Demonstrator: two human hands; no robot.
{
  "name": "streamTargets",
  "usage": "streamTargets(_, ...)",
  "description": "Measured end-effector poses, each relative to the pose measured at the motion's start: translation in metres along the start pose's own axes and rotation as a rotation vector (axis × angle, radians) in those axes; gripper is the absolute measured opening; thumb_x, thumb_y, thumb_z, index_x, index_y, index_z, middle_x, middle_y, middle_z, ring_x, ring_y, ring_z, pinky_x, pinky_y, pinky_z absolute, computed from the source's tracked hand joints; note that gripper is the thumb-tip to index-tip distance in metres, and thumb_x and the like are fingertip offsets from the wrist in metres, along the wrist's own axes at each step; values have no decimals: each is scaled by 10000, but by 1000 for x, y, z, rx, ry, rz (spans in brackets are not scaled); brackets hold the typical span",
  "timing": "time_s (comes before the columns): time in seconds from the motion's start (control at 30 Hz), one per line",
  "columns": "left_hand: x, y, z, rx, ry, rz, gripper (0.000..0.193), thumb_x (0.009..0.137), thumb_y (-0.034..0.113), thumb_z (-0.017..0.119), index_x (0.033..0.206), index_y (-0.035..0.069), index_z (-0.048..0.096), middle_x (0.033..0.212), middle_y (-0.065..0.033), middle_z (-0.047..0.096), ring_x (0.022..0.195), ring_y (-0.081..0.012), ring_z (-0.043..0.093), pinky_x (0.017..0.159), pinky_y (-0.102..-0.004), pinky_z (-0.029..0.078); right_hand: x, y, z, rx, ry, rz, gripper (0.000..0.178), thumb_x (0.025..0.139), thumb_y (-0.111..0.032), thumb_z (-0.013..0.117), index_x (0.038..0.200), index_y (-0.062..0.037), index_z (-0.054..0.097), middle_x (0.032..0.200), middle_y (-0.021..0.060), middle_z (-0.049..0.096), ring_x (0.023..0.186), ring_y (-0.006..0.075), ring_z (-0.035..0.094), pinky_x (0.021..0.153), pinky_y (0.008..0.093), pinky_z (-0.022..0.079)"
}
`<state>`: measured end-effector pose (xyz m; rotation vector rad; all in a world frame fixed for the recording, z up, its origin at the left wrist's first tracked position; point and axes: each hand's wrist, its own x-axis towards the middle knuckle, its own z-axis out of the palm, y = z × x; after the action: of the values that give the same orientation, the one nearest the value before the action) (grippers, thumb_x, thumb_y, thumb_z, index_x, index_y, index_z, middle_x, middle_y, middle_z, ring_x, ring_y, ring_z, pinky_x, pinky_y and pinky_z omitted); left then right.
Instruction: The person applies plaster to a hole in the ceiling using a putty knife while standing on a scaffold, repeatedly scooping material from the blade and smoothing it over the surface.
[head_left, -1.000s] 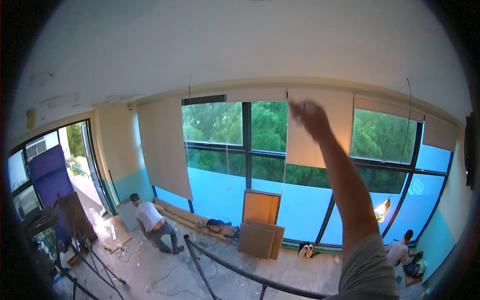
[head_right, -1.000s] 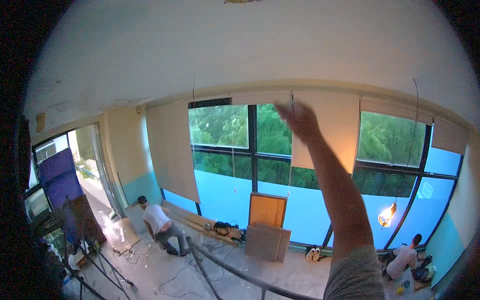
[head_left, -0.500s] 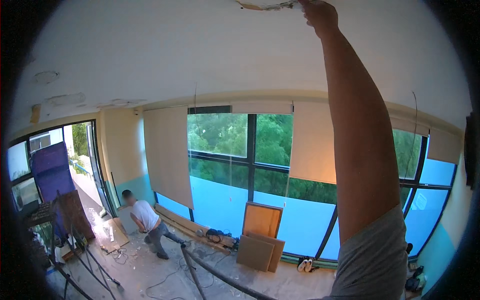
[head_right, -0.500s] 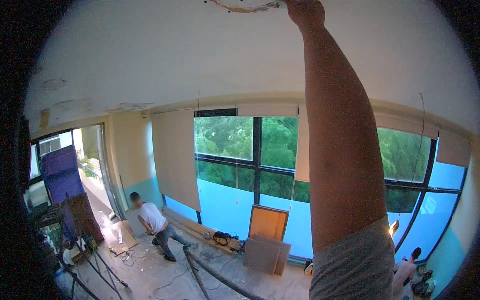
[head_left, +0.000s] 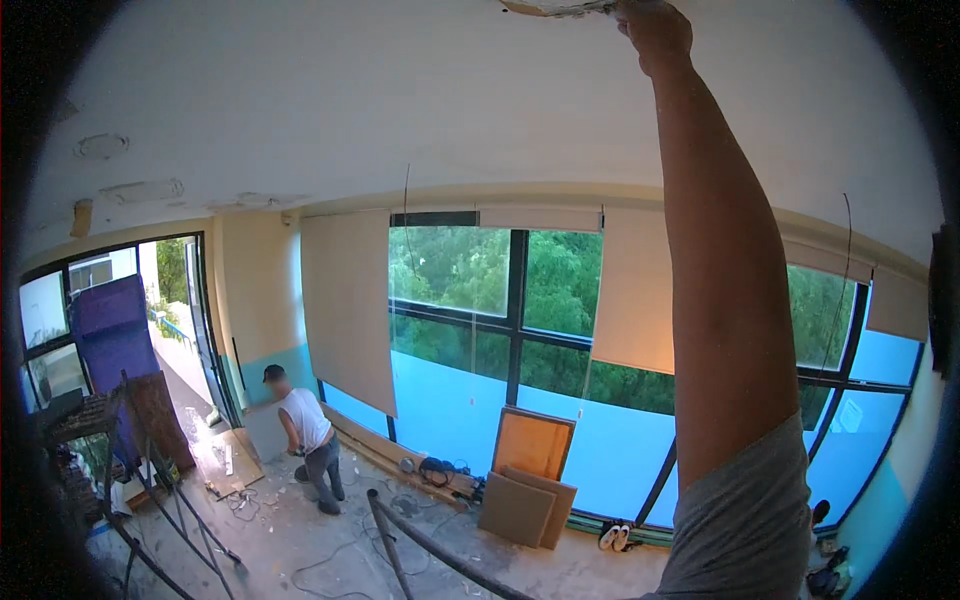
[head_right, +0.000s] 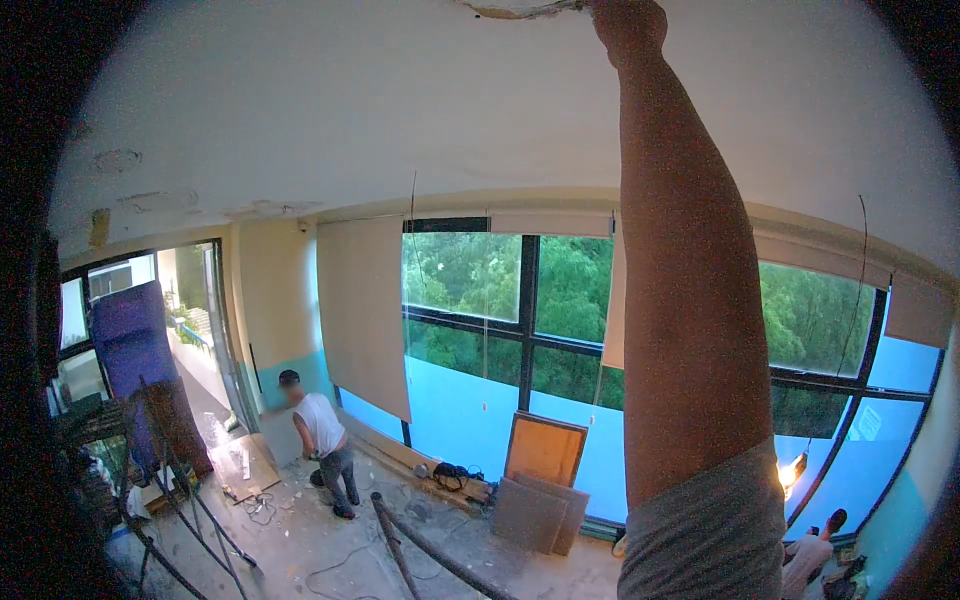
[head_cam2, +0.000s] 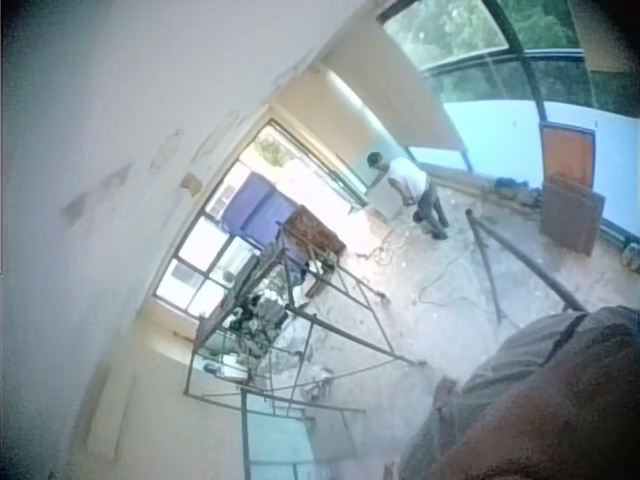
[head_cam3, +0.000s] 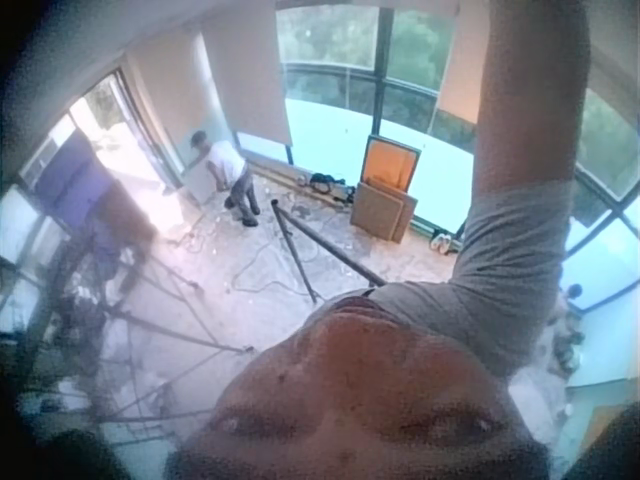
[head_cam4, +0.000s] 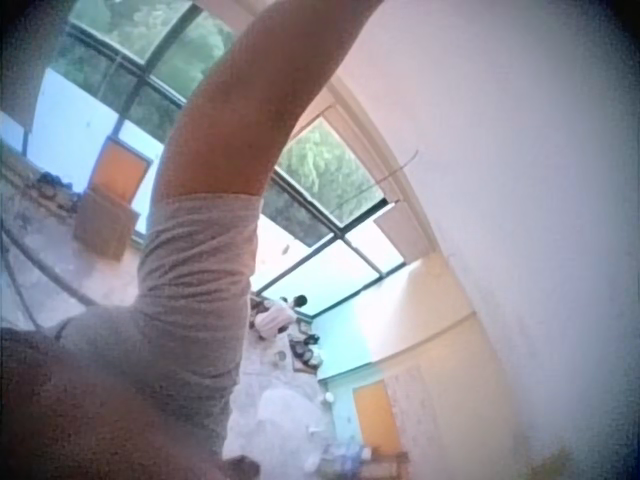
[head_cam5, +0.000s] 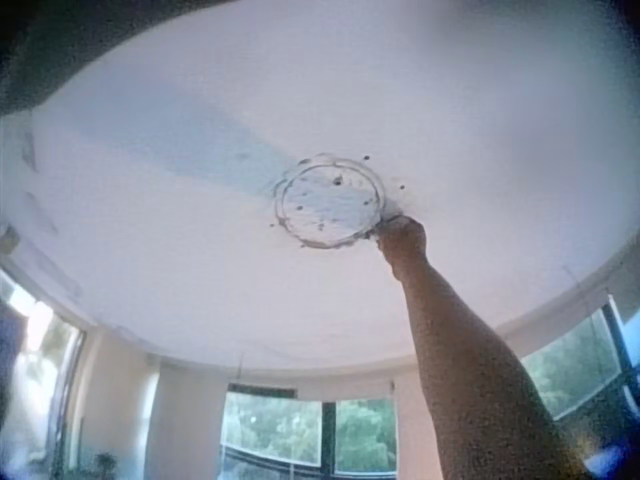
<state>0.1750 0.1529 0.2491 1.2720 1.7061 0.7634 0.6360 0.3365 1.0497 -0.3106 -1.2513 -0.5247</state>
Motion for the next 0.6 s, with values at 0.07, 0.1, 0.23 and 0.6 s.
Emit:
streamTargets(0.07, 2, 0, -1, -5, -4, 7, 498, 790, 355, 518, 1178, 46, 476, 1108, -155, 497, 1054, -251, 442, 904, -356, 343, 10, 2, -5, -666, -94, -304, 154, 766, -160, 585, 622, -114, 555, 537, 22, 534, 489, 141, 508, 426, 307, 394)
streamTargets(0.1, 1, 0, 0, -7, -7, 10, 496, 789, 354, 518, 1176, 46, 476, 1105, -155, 497, 1051, -251, 442, 902, -356, 343, 13, 4, -7, -670, -94, -307, 154, 766, -160, 585, 622, -114, 555, 537, 22, 534, 489, 141, 508, 426, 307, 394)
streamTargets(0.23, -5, 0, -2, -15, -4, 4, 488, 789, 350, 518, 1168, 45, 479, 1094, -153, 498, 1039, -250, 444, 892, -356, 345, 0, -6, 0, -47, -126, 123, 190, 836, -209, 524, 710, -75, 569, 625, 69, 565, 553, 172, 541, 523, 316, 470)
streamTargets(0.6, -8, -1, -2, -28, -1, 3, 466, 788, 341, 520, 1146, 44, 485, 1063, -149, 501, 1006, -248, 449, 865, -355, 351, -31, -8, -7, 460, -122, 475, 211, 818, -101, 613, 949, 58, 565, 887, 153, 626, 813, 210, 639, 725, 263, 570)
